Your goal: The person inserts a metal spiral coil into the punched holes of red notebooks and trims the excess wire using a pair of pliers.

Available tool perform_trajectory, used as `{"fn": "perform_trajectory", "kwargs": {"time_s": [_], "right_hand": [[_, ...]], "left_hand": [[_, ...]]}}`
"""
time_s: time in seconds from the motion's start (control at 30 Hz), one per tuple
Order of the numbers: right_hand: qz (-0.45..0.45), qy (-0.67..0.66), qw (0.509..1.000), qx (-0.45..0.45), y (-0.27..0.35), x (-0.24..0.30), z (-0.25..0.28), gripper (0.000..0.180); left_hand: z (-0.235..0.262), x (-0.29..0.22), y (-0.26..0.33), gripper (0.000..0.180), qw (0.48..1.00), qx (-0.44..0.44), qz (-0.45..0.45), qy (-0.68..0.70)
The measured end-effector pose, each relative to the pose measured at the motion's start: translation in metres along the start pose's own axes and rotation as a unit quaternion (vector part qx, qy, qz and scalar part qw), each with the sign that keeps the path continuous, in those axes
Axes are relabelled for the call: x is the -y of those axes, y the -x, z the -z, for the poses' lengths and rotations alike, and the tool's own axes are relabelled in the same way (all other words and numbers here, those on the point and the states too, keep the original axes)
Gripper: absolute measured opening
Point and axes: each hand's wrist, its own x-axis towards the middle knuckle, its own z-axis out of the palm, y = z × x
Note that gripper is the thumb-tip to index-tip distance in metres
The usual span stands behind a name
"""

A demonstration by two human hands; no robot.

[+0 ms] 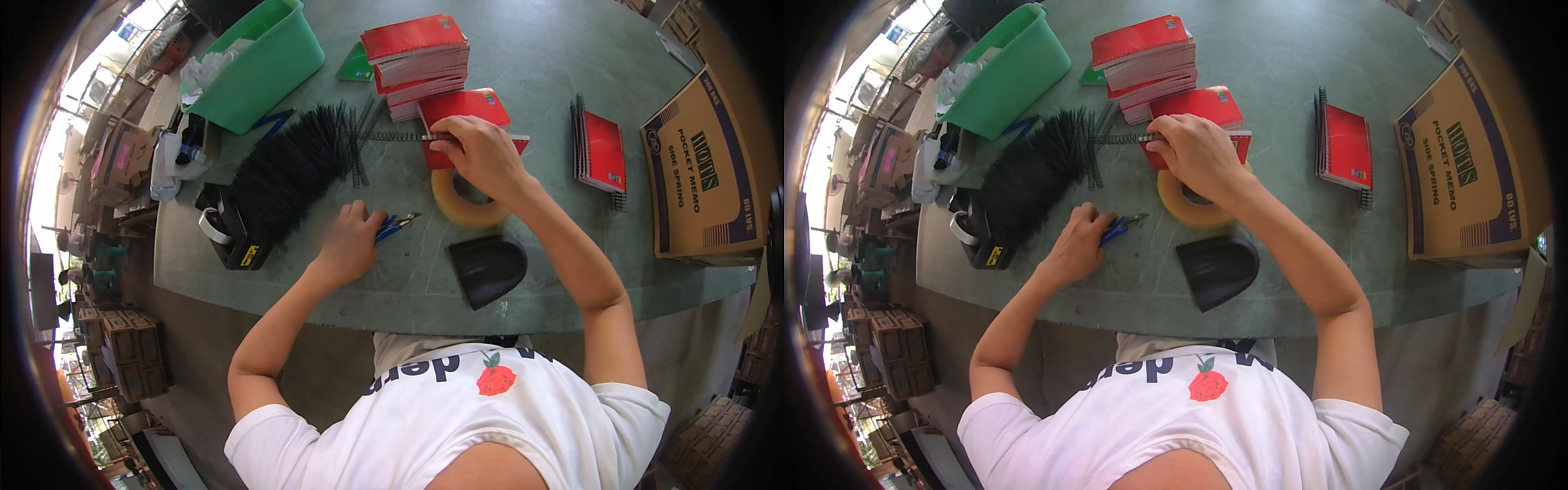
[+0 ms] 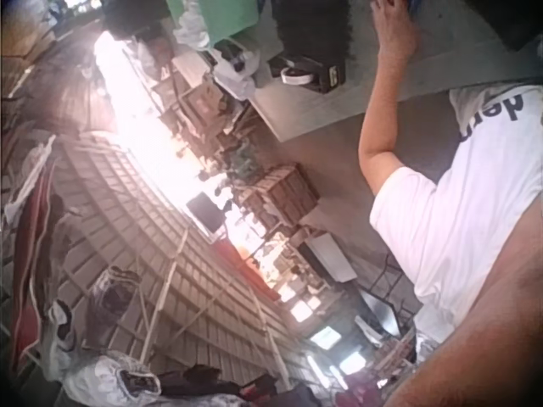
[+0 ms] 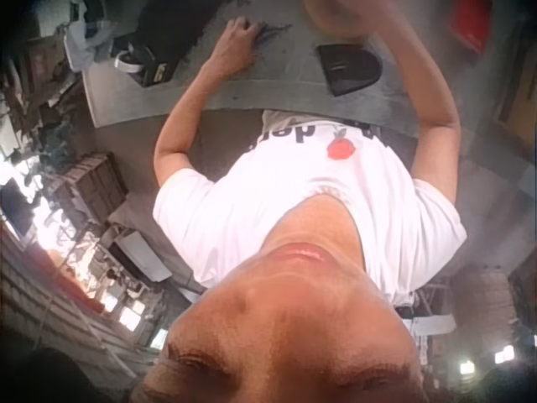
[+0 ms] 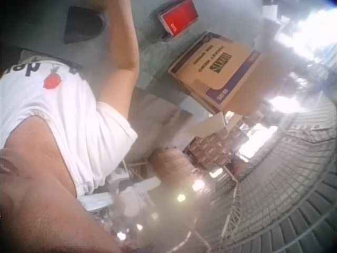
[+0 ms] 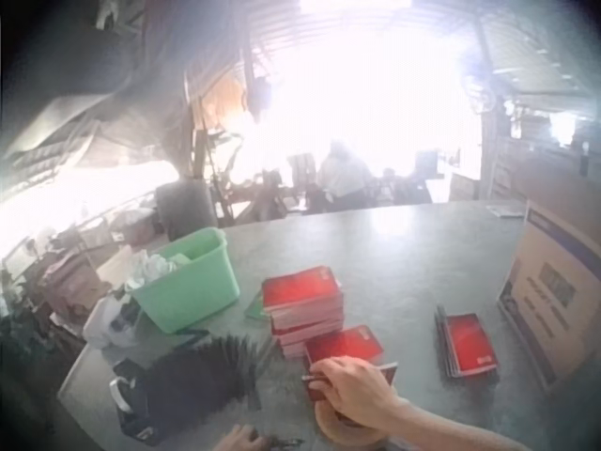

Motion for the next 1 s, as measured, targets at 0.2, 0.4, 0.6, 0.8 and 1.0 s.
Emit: {"fn": "perform_trajectory", "kwargs": {"time_s": [0.2,0.4,0.6,0.8,1.0], "right_hand": [[0.041,0.009,0.997,-0.066,0.002,-0.006,-0.008,0.016],[0.040,-0.016,0.997,-0.066,0.004,-0.002,-0.010,0.010],[0.002,0.043,0.996,-0.073,0.003,0.008,-0.003,0.024],[0.006,0.059,0.998,0.022,0.003,0.013,0.009,0.024],[-0.010,0.027,0.999,0.032,0.002,-0.003,0.003,0.022]], "left_hand": [[0.048,-0.039,-0.027,0.035,0.984,-0.132,-0.006,0.121],[0.069,-0.049,-0.041,0.036,0.987,-0.137,0.034,0.077],[0.073,-0.044,-0.040,0.035,0.992,-0.124,0.018,-0.022],[0.010,-0.025,-0.010,0.036,0.996,0.031,0.068,-0.057],[0.007,-0.059,-0.035,0.034,0.946,-0.302,-0.057,-0.100]]}}
